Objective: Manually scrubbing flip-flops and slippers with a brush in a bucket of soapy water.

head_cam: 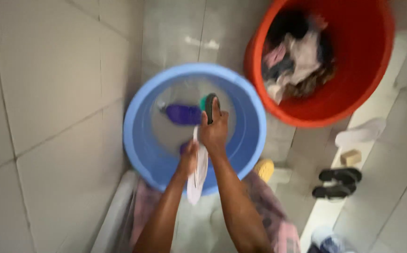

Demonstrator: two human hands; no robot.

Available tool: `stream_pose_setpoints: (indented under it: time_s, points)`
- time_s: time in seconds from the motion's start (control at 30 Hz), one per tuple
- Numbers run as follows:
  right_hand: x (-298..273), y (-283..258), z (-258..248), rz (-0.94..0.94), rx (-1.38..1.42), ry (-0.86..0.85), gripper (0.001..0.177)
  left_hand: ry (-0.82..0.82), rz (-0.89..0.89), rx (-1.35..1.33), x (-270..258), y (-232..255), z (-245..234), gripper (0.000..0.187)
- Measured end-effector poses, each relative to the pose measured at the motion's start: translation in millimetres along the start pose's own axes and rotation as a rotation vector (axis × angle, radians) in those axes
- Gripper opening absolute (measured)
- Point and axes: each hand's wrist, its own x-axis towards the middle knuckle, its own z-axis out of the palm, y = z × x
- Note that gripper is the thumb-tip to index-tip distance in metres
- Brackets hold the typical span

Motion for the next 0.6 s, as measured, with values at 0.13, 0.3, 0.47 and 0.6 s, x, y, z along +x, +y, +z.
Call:
stream_pose_setpoints:
  time_s: [0.13, 0.3, 0.47, 0.6]
  points:
    - [15.5, -3.9, -9.1, -0.04, -0.045, -0.028, 0.067, 0.01, 0.066, 0.229, -10.4, 73.2, 52.8, 0.051]
    - [20.4, 5.8, -7.9, 0.092, -0.016, -0.076, 0.06, 0.003, 0.096, 0.244, -21.5, 81.7, 56.9, 0.054]
    - [-29.7, 12.0, -1.3, -0.107, 0.012, -0.042, 0.065, -0.024, 0.141, 0.258, -7.4, 82.9, 59.9, 0.06]
    - [-12.5, 38.8, 12.8, -0.053, -0.074, -0.11, 0.064, -0.024, -0.095, 0.209, -26.2, 15.2, 14.3, 0.05]
